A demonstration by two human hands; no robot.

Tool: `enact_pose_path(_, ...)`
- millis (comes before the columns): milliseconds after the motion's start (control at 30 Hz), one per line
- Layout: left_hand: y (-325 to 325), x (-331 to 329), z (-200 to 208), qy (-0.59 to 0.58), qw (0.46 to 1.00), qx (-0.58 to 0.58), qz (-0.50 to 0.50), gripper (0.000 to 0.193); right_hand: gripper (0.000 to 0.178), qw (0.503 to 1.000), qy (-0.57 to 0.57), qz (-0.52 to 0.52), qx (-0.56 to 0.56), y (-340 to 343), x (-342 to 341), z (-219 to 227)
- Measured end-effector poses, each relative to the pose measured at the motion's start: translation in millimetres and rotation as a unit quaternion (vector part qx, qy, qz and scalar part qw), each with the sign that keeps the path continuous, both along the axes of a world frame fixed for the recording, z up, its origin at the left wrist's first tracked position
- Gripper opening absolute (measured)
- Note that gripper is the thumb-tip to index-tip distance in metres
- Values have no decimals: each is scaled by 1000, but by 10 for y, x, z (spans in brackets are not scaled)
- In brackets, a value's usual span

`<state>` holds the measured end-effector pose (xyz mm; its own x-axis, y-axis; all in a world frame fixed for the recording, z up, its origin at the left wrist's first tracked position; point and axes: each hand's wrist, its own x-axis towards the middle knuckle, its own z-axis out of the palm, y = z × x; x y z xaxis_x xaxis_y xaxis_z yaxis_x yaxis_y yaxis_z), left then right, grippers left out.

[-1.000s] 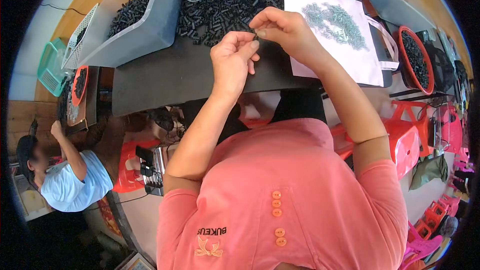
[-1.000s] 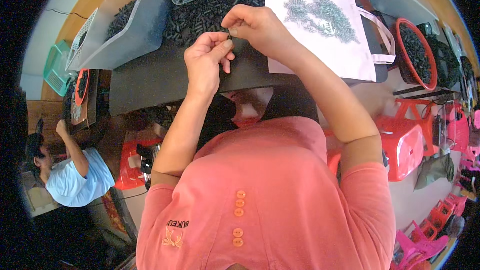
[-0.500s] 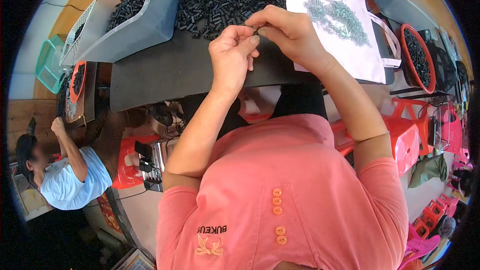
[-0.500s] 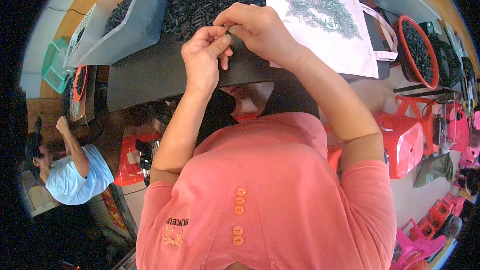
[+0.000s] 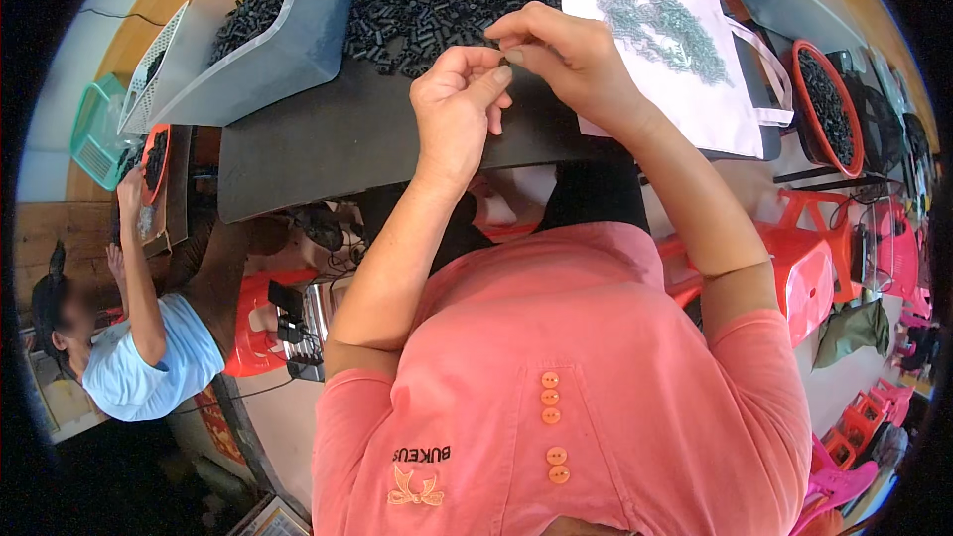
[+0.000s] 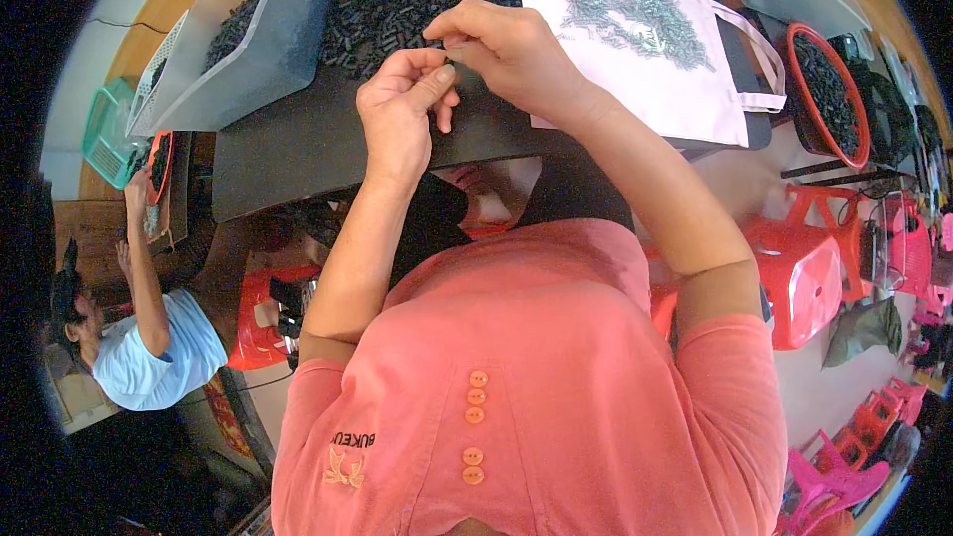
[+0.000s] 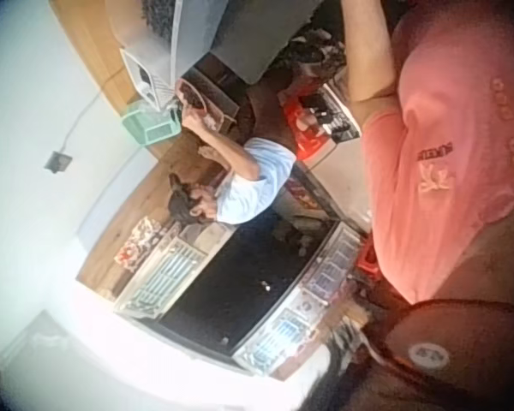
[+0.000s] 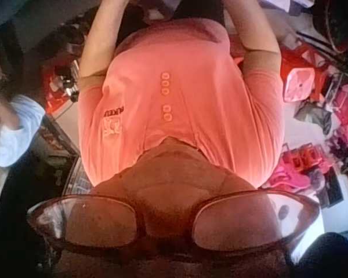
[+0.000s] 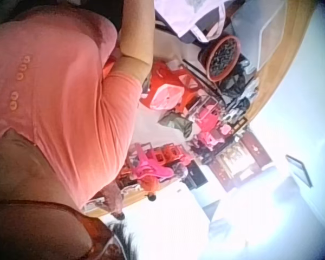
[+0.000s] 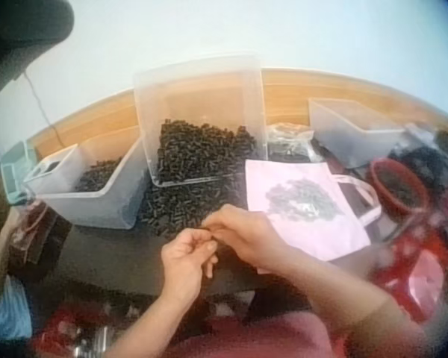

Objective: The person assembles small plastic components by repeatedly picking black parts and small pins from the table and fitting them together by hand.

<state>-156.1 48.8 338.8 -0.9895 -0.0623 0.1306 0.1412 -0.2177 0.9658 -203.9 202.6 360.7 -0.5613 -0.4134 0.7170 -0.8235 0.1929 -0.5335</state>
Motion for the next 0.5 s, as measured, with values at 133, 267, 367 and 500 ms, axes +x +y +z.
enact_pose_path(133, 5, -15, -3, 4, 1000, 6, 12, 10, 16, 998, -8, -52, 22, -5, -42, -79)
enact_pose_path(267, -2, -14, -18, 8, 1000, -4, 21, 10, 14, 994, -26, -87, 59, 10, -37, -84)
enact_pose_path(367, 6, -6, -13, 16, 999, -6, 27, 10, 14, 990, -55, -94, 88, 20, -15, -49)
enact_pose_path(500, 16, 8, -11, 22, 999, -17, 34, 10, 13, 991, -90, -70, 76, 25, -9, -26)
